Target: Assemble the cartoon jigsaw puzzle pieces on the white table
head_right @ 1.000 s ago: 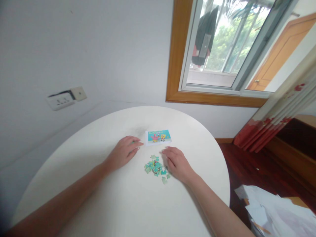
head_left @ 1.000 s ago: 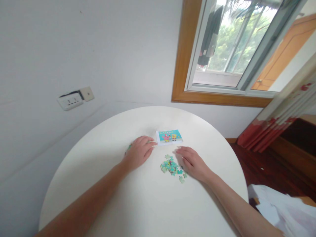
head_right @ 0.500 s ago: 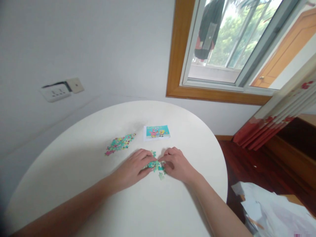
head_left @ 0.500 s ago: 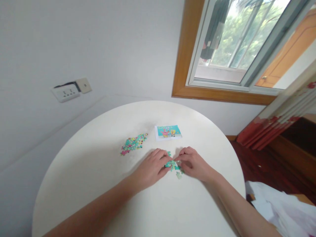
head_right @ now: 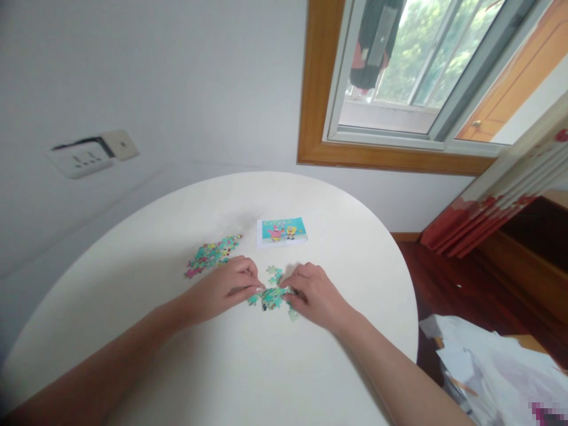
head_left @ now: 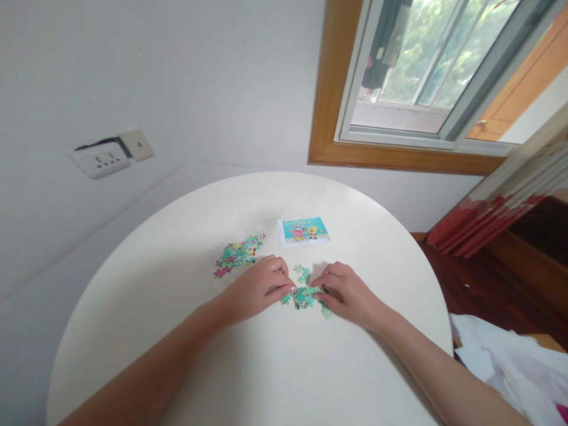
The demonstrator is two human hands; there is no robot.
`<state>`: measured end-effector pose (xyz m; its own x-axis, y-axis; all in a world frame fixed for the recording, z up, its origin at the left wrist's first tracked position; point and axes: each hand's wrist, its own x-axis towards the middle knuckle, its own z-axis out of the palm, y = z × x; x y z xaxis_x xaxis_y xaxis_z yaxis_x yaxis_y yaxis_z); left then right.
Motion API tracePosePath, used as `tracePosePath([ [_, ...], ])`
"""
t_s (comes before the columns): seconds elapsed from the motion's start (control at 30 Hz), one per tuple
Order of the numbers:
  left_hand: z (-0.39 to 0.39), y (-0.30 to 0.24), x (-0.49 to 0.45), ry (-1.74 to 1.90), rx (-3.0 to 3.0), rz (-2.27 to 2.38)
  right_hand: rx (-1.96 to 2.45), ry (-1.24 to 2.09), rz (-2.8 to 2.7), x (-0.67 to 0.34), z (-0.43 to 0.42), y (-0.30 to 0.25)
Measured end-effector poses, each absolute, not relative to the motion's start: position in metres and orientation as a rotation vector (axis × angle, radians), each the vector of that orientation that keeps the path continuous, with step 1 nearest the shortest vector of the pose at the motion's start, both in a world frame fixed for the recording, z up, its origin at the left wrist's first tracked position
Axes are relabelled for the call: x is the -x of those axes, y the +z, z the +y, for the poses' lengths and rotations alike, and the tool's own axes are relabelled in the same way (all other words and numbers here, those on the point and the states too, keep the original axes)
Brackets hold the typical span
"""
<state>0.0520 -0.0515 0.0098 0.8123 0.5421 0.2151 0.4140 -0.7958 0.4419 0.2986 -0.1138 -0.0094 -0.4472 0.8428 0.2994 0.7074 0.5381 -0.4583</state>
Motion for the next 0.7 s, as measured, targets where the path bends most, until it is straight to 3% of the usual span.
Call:
tracePosePath([
  [0.7, -0.046, 0.021, -0.036, 0.374, -2.495, 0.604, 1.205, 0.263, -2.354, -0.285, -0.123, -0.005],
])
